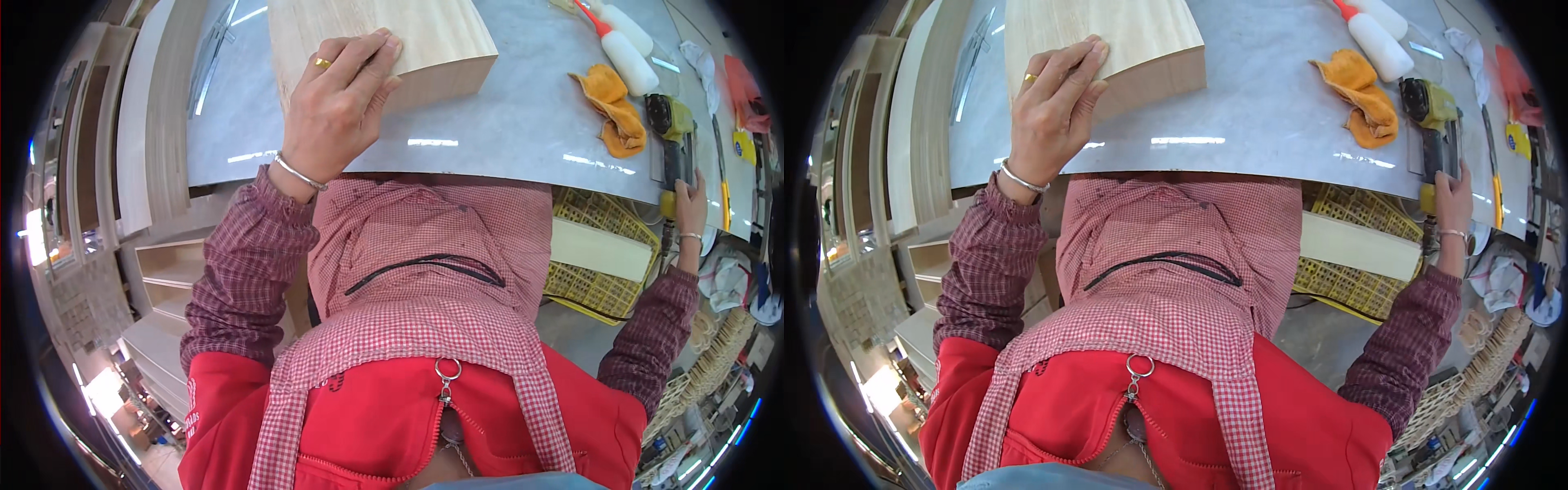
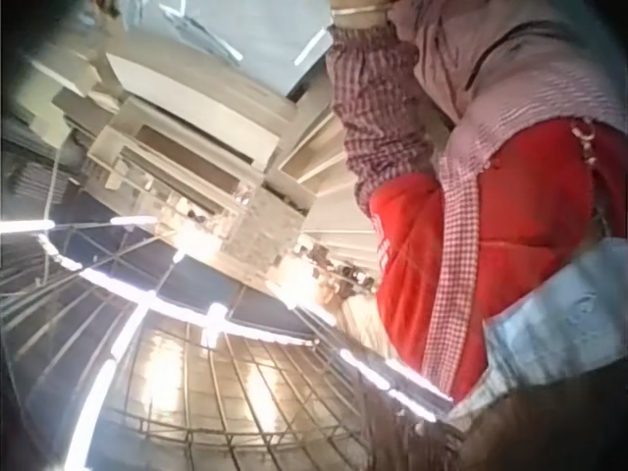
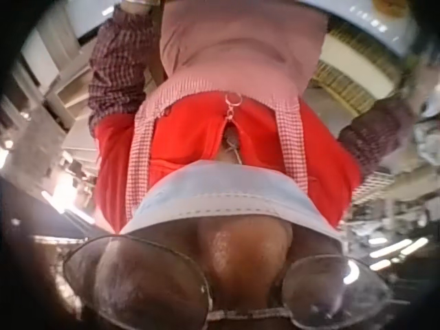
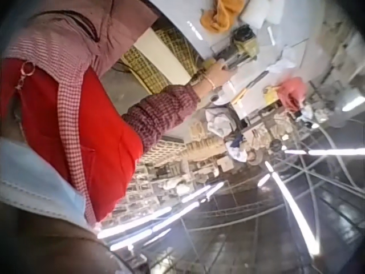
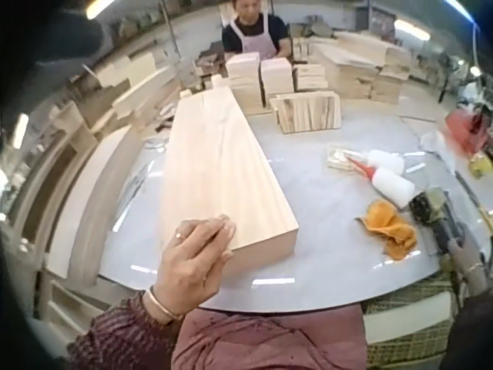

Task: Applying glue to wooden planks and securing them together using a pneumatic nail gun to build boxes.

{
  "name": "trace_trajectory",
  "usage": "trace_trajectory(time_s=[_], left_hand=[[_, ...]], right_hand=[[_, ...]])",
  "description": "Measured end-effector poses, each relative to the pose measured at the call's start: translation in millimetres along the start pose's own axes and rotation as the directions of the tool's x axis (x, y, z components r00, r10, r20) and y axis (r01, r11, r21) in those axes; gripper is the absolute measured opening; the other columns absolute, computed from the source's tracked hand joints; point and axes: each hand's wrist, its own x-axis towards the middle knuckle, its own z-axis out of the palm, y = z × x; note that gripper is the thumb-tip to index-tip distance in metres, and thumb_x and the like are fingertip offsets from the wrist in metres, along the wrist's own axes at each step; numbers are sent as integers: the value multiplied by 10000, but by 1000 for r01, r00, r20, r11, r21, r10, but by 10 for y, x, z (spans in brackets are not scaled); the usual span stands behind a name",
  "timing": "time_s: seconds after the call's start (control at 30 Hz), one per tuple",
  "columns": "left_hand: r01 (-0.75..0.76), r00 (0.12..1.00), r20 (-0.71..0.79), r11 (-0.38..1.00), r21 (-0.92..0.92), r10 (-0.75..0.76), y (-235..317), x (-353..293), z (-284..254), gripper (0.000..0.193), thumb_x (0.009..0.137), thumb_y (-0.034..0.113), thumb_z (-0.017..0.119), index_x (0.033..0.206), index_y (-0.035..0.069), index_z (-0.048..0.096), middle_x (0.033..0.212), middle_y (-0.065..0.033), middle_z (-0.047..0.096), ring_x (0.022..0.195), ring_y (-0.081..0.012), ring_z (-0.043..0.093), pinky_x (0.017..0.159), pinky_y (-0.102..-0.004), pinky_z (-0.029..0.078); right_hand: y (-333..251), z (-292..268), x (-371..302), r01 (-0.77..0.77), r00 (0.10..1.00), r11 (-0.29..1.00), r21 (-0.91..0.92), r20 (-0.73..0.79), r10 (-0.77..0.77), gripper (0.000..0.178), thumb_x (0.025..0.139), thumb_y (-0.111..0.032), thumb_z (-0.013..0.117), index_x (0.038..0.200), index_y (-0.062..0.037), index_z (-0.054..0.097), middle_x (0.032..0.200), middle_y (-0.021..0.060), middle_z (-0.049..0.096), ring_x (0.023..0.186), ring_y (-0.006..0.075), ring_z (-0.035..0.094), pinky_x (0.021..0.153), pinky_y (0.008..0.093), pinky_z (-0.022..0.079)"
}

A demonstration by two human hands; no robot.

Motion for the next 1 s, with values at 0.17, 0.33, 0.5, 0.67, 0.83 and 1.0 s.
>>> trace_trajectory(time_s=[0.17, 0.33, 0.5, 0.67, 0.83, 1.0], left_hand=[[-8, 1000, -14, 999, 48, 9, 10, -34, -2, 321, 748, 67, 673, 1066, 33, 643, 1109, -42, 596, 913, -188, 547, 803, -273, 468], [-32, 998, -49, 997, 66, 35, -15, -23, 50, 302, 772, 97, 658, 1065, 30, 639, 1106, -46, 593, 914, -188, 540, 795, -270, 465], [-29, 998, -56, 995, 98, 35, 2, -27, 43, 284, 792, 122, 643, 1059, 25, 636, 1103, -49, 590, 915, -190, 534, 796, -271, 462], [-27, 997, -63, 995, 93, 33, -8, -31, 43, 275, 803, 134, 634, 1053, 20, 633, 1104, -50, 586, 916, -192, 529, 804, -273, 459], [-29, 997, -66, 995, 92, 35, 22, -23, 44, 272, 802, 134, 632, 1049, 20, 631, 1102, -48, 582, 918, -193, 527, 811, -275, 456], [-28, 997, -74, 995, 99, 35, 31, -4, 65, 270, 802, 137, 631, 1047, 24, 629, 1092, -43, 578, 918, -194, 526, 815, -279, 456]], right_hand=[[-548, 188, 27, 130, 991, 985, -113, 16, -129, 699, 769, -273, 569, 1394, -57, 340, 1095, 210, 622, 957, 379, 609, 829, 410, 476], [-580, 209, 101, 98, 995, 983, -153, 28, -94, 613, 737, -244, 586, 1288, -29, 425, 1011, 207, 631, 903, 370, 611, 809, 416, 481], [-750, -297, -37, 74, 992, 993, -89, 105, -64, 434, 726, -177, 595, 1106, 12, 509, 858, 178, 628, 728, 304, 611, 691, 381, 510], [-1459, -922, -715, -118, 953, 876, 468, 302, -34, 258, 732, -105, 589, 948, 26, 540, 702, 124, 588, 542, 197, 551, 530, 299, 496], [-2473, -958, -1272, -192, 905, 668, 719, 392, -163, 118, 762, -68, 583, 832, 5, 522, 606, 64, 542, 443, 102, 481, 414, 205, 431], [-2875, -880, -1459, -185, 812, 638, 747, 482, -329, 120, 758, -85, 609, 804, -5, 531, 567, 44, 535, 427, 99, 472, 412, 201, 422]])
